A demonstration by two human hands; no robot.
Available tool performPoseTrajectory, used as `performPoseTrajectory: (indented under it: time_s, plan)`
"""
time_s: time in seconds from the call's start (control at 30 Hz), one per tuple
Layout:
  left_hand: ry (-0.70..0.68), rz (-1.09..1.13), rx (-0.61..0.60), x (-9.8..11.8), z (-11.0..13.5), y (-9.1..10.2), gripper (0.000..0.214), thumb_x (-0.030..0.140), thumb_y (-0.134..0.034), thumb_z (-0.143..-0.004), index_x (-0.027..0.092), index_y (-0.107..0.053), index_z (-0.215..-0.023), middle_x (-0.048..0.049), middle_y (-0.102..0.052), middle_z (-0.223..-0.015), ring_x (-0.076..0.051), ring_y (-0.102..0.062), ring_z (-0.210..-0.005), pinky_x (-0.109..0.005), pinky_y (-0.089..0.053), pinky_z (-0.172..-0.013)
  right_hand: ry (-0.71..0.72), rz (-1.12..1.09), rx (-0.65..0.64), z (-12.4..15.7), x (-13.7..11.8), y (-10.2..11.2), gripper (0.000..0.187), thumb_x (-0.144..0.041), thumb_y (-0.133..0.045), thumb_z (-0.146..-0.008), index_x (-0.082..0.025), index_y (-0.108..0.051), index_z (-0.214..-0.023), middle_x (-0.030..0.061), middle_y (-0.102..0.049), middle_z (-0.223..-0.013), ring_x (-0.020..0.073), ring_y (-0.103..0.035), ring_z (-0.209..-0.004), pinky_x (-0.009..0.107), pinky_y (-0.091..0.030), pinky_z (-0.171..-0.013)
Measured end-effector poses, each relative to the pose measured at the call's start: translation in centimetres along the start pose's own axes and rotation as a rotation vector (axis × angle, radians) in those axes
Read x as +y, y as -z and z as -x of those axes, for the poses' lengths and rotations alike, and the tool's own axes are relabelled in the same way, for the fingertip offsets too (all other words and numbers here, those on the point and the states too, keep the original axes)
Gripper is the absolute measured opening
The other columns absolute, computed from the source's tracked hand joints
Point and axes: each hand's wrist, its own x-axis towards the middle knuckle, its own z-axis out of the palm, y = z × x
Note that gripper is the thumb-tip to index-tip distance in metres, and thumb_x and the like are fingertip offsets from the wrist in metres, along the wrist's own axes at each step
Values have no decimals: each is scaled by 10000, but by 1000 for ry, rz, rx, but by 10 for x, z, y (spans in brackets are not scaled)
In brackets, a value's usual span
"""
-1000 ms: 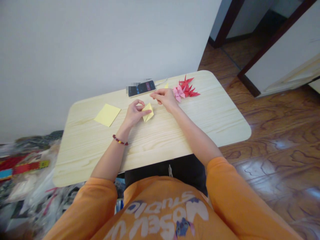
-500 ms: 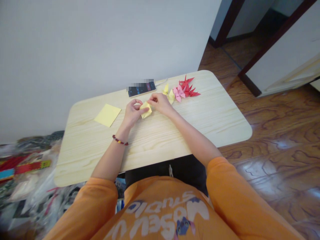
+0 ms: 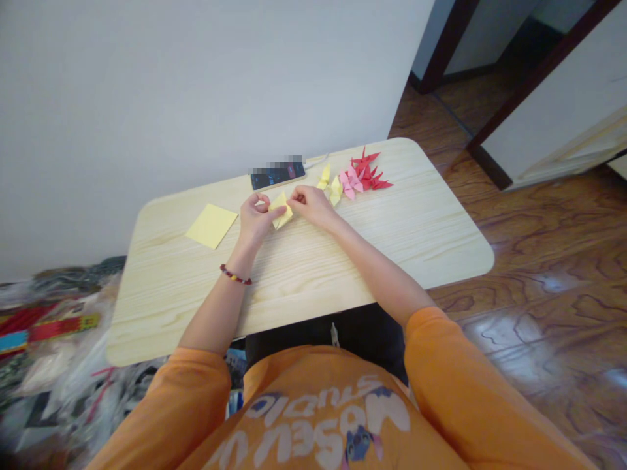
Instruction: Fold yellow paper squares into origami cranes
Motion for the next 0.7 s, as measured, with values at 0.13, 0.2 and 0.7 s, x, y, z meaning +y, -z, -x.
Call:
performPoseTrajectory:
  time_s: [0.13,0.2,0.7]
  plan:
    - [-21,-8,16,-1,-1,1,468,272,-793,-480,210,-413,-746,38,-639,-592,-129,-602,-510,-213,-435,-494,21,-46,-12,-2,5,-2,75,-233,-571,-738,-161,-572,-716,9,-599,-693,128,-532,-655,258,-395,-644]
    - [-32,0,17,-1,-1,1,469,275,-793,-481,211,-411,-747,38,-641,-596,-129,-602,-513,-214,-436,-495,11,-43,-23,-2,7,-3,83,-240,-564,-748,-162,-572,-720,7,-594,-689,126,-526,-651,256,-388,-631]
    - [-105,19,115,-1,0,-1,410,250,-712,-568,231,-344,-748,64,-602,-597,-93,-560,-485,-198,-430,-503,-78,-127,-54,-1,7,-7,72,-227,-583,-738,-174,-565,-692,-27,-516,-590,106,-453,-575,232,-321,-524]
